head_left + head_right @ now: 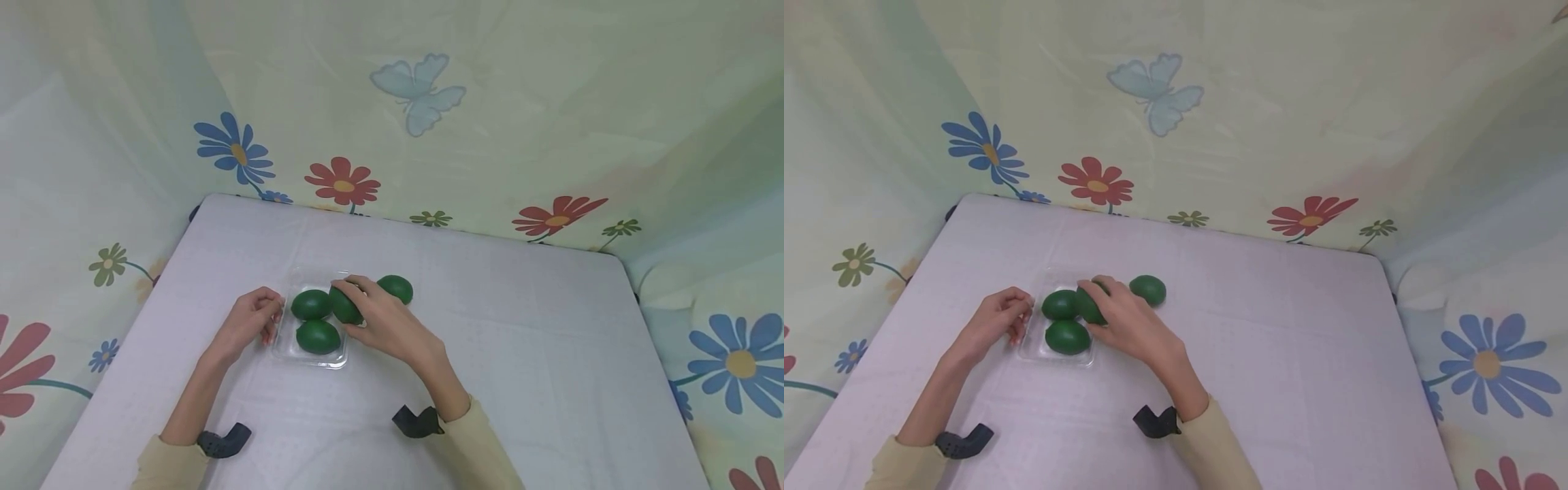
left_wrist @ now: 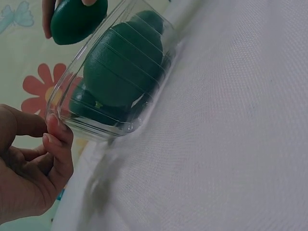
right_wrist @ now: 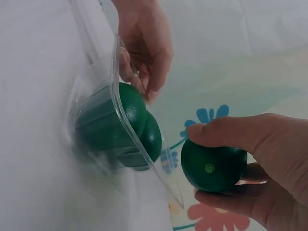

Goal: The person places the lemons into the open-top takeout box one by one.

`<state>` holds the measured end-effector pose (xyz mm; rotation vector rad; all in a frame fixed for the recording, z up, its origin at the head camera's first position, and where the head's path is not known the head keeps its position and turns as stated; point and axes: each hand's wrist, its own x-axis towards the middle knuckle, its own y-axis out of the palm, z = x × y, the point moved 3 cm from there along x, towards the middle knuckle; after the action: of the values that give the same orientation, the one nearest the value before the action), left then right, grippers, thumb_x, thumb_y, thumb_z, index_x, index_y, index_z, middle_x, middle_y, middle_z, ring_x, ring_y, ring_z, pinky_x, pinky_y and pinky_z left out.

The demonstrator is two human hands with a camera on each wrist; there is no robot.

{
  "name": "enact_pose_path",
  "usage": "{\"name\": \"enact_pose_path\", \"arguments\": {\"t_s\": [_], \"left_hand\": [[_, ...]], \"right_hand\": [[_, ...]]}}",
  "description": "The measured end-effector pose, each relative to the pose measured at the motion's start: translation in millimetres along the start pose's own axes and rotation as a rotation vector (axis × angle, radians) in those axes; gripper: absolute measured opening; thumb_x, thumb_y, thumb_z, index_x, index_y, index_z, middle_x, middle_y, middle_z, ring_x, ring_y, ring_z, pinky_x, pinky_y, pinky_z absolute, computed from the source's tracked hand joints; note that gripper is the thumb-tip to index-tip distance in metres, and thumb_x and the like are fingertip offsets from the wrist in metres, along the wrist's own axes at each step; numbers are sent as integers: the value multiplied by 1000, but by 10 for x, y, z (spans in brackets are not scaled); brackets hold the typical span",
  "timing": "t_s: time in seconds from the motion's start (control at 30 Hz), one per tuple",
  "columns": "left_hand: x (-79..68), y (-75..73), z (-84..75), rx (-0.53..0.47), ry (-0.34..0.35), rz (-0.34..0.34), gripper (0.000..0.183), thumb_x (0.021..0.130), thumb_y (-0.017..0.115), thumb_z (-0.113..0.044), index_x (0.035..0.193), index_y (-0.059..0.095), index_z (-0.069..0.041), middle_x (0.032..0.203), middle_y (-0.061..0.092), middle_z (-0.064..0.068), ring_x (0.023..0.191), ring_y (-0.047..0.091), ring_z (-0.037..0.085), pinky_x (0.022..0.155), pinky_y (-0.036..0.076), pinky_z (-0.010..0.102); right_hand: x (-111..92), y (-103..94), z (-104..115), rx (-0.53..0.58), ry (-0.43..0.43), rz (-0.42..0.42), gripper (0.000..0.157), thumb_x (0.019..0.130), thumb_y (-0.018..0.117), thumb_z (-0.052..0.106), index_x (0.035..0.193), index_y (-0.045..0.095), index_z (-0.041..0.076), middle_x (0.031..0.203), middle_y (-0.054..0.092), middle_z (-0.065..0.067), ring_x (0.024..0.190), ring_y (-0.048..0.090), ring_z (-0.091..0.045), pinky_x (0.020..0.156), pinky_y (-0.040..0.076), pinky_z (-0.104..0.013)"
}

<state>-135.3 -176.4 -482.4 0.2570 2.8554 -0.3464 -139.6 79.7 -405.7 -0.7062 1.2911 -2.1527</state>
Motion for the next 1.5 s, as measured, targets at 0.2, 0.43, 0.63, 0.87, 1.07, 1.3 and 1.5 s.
{"name": "enact_pose_path", "arguments": {"t_s": [0.2, 0.43, 0.63, 0.87, 1.07, 1.3, 1.5], "left_hand": [[19, 22, 27, -4, 0, 4, 31, 107, 55, -19, 118, 55, 10, 80, 60, 14, 50, 55, 14, 47, 49, 27], [27, 28, 39, -8, 4, 6, 31, 107, 55, -20, 117, 55, 10, 78, 58, 11, 50, 54, 15, 47, 49, 27], [19, 33, 28, -3, 0, 5, 31, 107, 55, -20, 117, 55, 9, 78, 58, 11, 50, 54, 14, 47, 49, 27], [14, 28, 24, -6, 3, 4, 30, 107, 55, -19, 116, 55, 9, 78, 58, 10, 50, 54, 15, 47, 49, 27], [14, 25, 26, -1, 4, 3, 30, 107, 55, -19, 116, 55, 9, 78, 58, 11, 50, 55, 14, 47, 49, 27], [10, 19, 27, -2, -1, 0, 30, 107, 55, -19, 116, 55, 10, 78, 58, 11, 50, 54, 14, 48, 49, 27], [4, 7, 17, -2, 0, -1, 30, 107, 55, -19, 117, 54, 10, 77, 58, 10, 50, 54, 14, 47, 49, 27]], "right_hand": [[97, 146, 19, -15, 38, 110, 69, 90, 82, 25, 150, 49, 14, 143, 56, -12, 121, 64, -27, 99, 57, -39], [140, 220, 33, -14, 64, 169, 69, 91, 81, 24, 151, 48, 14, 145, 55, -13, 124, 62, -26, 104, 54, -39], [162, 256, 47, -24, 61, 195, 69, 91, 81, 25, 151, 47, 13, 145, 54, -14, 126, 61, -27, 105, 54, -38], [152, 274, 52, -14, 64, 185, 71, 91, 81, 25, 151, 47, 14, 146, 54, -14, 126, 60, -28, 106, 53, -39], [137, 289, 58, -16, 52, 167, 71, 91, 82, 25, 151, 47, 14, 146, 53, -14, 128, 59, -28, 106, 53, -38], [45, 224, 67, 15, 63, 119, 67, 91, 81, 21, 150, 49, 14, 148, 52, -15, 129, 59, -29, 105, 54, -39], [-148, 89, 56, 8, 40, -4, 60, 89, 82, 17, 143, 57, 12, 143, 58, -12, 128, 60, -27, 104, 54, -38]]}}
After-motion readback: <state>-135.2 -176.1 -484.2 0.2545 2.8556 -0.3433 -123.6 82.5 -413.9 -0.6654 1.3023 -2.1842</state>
